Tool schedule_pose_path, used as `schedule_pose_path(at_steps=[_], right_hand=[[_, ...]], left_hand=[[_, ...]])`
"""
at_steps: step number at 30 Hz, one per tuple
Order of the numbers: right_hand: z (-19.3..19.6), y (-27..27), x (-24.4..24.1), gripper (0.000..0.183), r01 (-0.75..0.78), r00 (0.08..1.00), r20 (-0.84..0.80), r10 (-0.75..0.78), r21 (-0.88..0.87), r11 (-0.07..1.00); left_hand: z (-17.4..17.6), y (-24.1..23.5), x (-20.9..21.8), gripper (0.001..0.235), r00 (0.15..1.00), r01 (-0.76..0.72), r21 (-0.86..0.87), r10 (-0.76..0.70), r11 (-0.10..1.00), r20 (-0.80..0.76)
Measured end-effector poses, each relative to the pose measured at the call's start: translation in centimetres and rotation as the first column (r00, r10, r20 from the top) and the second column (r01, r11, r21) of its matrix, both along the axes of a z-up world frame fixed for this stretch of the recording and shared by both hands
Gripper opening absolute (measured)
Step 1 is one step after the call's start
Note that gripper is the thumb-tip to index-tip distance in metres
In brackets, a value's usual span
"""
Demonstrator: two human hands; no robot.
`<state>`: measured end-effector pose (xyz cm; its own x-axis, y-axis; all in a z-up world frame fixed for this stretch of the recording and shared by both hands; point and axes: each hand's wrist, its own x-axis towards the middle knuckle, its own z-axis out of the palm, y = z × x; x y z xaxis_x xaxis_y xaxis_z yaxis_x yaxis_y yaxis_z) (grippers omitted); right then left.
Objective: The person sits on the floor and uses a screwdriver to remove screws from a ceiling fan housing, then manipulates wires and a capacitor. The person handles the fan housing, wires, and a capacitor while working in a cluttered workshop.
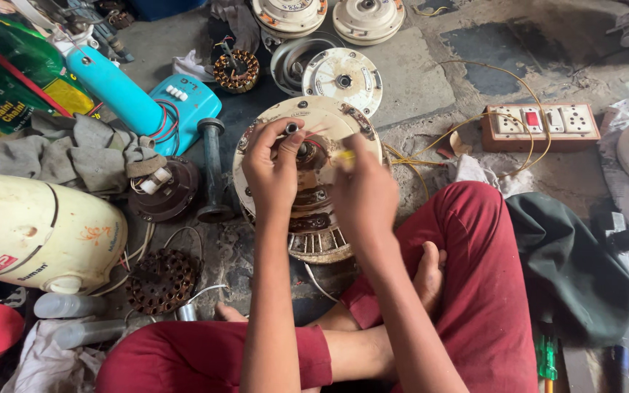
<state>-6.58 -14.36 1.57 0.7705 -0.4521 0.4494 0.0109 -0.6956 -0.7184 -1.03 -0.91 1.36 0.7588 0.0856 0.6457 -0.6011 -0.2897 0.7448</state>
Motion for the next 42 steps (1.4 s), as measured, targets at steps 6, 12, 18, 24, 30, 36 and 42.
schedule_pose_path(at_steps=[6,12,18,24,30,36,42], right_hand=[[-3.9,-11.5,-3.1,0.022,0.176,0.984,-0.011,-0.176,0.024,0.984],[-7.4,-16.1,-3.5,0.023,0.193,0.97,-0.166,-0.18,0.068,0.979],[-10.4,-13.9,-2.8,0.029,0.114,0.988,-0.109,-0.106,0.065,0.991],[-11.5,-13.6,-2.2,0.029,0.184,0.969,-0.181,-0.171,0.058,0.981],[-11.1,-13.2,-2.1,0.029,0.216,0.97,-0.12,-0.212,0.025,0.976],[-11.1,-13.5,-2.1,0.031,0.218,0.965,-0.174,-0.198,0.106,0.97],[-10.3,-13.3,-2.3,0.03,0.212,0.974,-0.094,-0.206,0.064,0.975]], left_hand=[[-0.1,0.1,-0.2,0.017,0.982,0.173,-0.175,-0.184,0.969,-0.05],[2.5,1.1,-1.7,0.045,0.93,0.258,-0.067,-0.267,0.964,-0.252],[7.5,1.6,-0.9,0.044,1.0,-0.014,0.802,0.004,0.597,0.014],[9.5,-0.3,0.0,0.01,0.973,-0.139,0.951,-0.141,0.275,0.183],[9.8,-0.5,-0.2,0.006,0.919,-0.266,0.961,-0.28,0.078,0.277],[9.9,-1.3,-0.4,0.007,0.878,-0.262,0.943,-0.356,0.206,0.321],[11.7,-2.2,-1.1,0.011,0.925,-0.169,0.969,-0.312,0.181,0.219]])
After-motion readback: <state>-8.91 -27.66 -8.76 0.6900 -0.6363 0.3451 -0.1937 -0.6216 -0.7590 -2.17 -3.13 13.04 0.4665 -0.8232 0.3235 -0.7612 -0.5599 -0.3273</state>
